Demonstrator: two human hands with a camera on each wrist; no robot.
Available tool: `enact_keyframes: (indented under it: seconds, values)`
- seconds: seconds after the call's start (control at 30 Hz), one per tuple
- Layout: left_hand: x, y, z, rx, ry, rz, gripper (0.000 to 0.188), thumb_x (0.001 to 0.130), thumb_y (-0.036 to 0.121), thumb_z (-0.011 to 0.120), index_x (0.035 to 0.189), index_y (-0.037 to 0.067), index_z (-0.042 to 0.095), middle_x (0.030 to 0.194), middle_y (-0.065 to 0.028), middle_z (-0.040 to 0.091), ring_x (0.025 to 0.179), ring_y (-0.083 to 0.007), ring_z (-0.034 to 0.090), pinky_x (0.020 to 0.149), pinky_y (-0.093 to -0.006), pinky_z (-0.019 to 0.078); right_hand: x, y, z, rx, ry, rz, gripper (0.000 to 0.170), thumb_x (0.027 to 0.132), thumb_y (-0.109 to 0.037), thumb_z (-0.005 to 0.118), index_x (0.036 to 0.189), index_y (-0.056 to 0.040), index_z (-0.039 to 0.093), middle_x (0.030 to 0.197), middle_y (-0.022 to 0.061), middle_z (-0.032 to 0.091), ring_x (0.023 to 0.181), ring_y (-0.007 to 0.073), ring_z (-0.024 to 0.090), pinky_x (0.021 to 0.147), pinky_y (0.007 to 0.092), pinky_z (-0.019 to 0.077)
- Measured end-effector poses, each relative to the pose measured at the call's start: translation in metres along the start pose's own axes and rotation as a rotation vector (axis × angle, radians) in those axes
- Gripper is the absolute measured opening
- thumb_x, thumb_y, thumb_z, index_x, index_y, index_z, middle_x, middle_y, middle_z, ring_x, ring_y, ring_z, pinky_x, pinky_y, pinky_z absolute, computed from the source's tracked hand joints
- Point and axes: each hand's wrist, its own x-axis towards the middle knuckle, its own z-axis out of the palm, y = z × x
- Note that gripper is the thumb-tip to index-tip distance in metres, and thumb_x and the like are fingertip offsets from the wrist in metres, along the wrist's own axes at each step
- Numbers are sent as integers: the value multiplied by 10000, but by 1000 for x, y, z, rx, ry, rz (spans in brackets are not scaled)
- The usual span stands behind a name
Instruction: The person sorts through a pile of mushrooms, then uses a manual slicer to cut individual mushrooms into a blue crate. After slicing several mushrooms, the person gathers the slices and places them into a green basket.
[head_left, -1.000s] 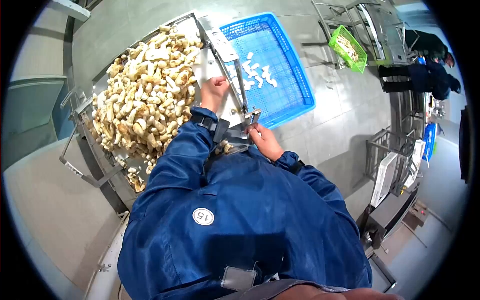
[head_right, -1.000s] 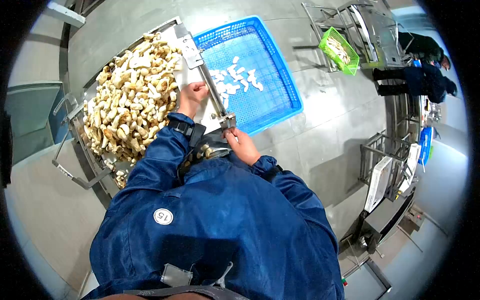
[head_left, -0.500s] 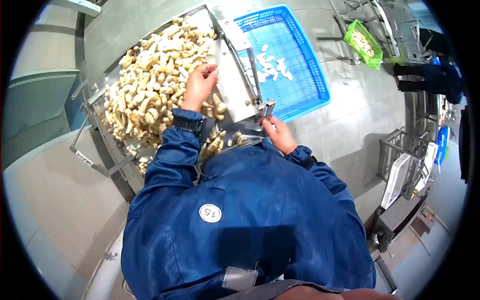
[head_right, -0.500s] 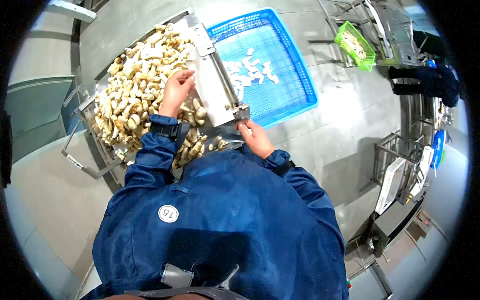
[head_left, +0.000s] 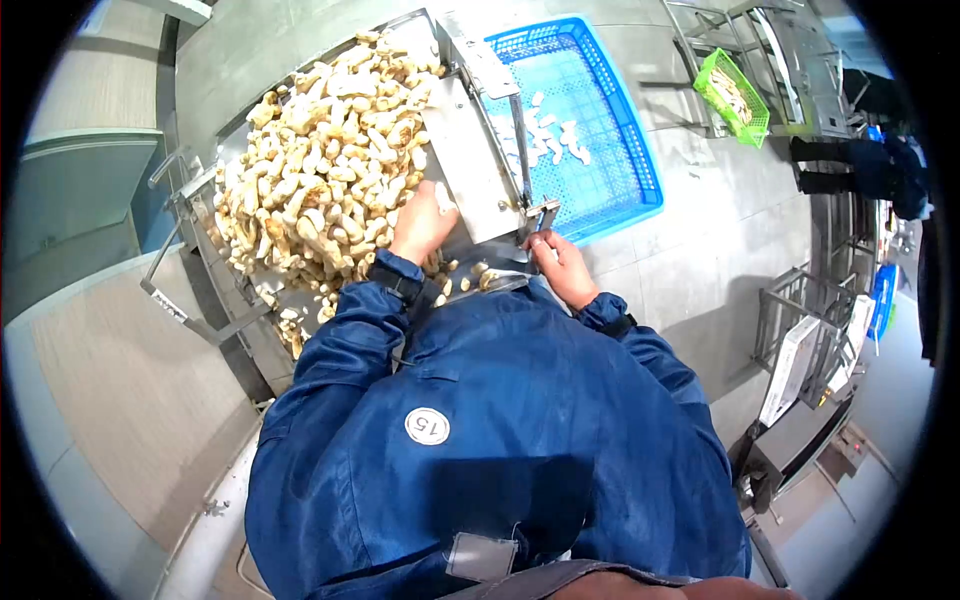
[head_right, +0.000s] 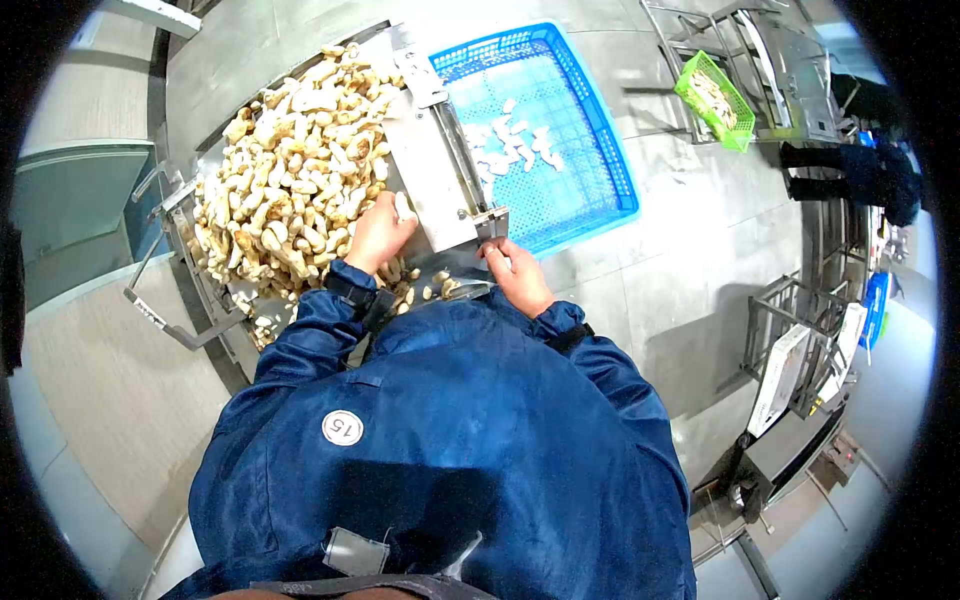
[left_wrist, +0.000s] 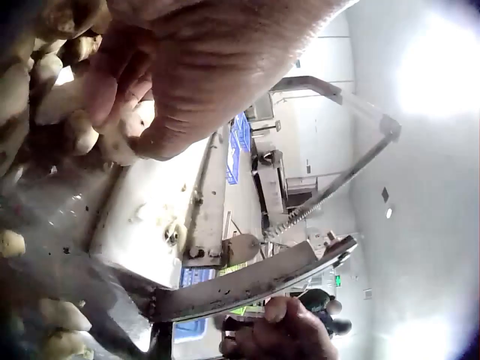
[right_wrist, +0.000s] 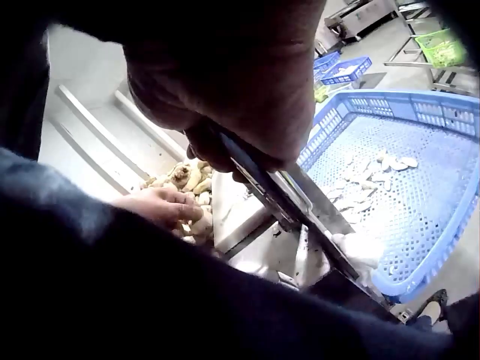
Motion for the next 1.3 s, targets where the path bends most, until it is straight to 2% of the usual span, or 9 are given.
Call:
enact_keyframes:
  seconds: [0.13, 0.2, 0.33, 0.6, 0.63, 0.9, 1.0, 1.13, 1.3]
  values:
    - [5, 5, -29, -184, -156, -110, 573, 825, 248, 689, 1234, -82, 461, 893, -108, 636, 734, -168, 632, 642, -296, 517, -1, -1, 0, 2, 9, -5, 270, 998, -237, 472, 992, -21, 634, 892, 76, 637, 862, 154, 574, 804, 308, 460]
    - [14, 0, -23, -725, -197, -142, 532, 873, 172, 655, 1282, -75, 421, 1019, -112, 617, 813, -141, 626, 666, -273, 522, -2, -6, 1, 7, 16, 1, 270, 997, -239, 473, 990, -21, 633, 890, 80, 636, 859, 156, 572, 804, 309, 459]
    - [38, 16, -12, -945, -184, -103, 498, 917, 126, 611, 1327, -45, 387, 1086, -103, 597, 908, -151, 619, 737, -277, 523, -1, -2, 1, 18, 7, -22, 266, 994, -238, 477, 990, -20, 628, 895, 80, 639, 847, 158, 571, 801, 311, 458]
    - [90, 19, 46, -706, -21, -17, 484, 916, 67, 619, 1305, -109, 392, 940, -129, 640, 788, -168, 642, 689, -262, 516, 0, -3, 2, -33, 40, -41, 271, 985, -232, 486, 971, -7, 635, 894, 121, 660, 867, 204, 610, 813, 327, 469]
    - [88, 20, 50, -771, 87, -7, 478, 842, 158, 697, 1223, -72, 521, 834, -125, 683, 752, -187, 655, 663, -299, 516, -1, -4, 3, -31, 46, -72, 273, 985, -233, 486, 970, -5, 635, 895, 123, 662, 867, 205, 611, 814, 329, 469]
    - [65, 37, 31, -402, 239, 217, 451, 793, 105, 729, 1193, -45, 582, 847, -106, 612, 729, -220, 619, 681, -321, 520, -1, -7, 0, -20, 0, 13, 263, 985, -227, 486, 979, -8, 630, 901, 104, 655, 883, 196, 608, 826, 321, 466]
    - [68, 26, 34, -1182, 36, 73, 415, 878, 8, 630, 1273, -54, 522, 957, -82, 574, 816, -164, 616, 740, -274, 547, -1, -7, -1, -9, -7, -10, 267, 985, -228, 480, 977, -7, 630, 900, 106, 655, 883, 193, 607, 826, 320, 465]
    - [61, 13, 14, -813, 68, 2, 328, 920, 1, 566, 1240, -64, 531, 974, -94, 568, 824, -171, 637, 732, -278, 569, -1, -7, -1, -22, -9, -11, 266, 986, -223, 475, 975, -7, 629, 900, 105, 653, 881, 187, 602, 824, 316, 462]
    - [62, 14, 24, -843, -19, -170, 366, 919, 97, 620, 1218, -86, 516, 952, -130, 644, 730, -182, 672, 648, -273, 561, -2, -9, 0, -22, 7, -20, 260, 987, -214, 473, 970, -6, 628, 898, 94, 652, 874, 170, 593, 821, 307, 457]
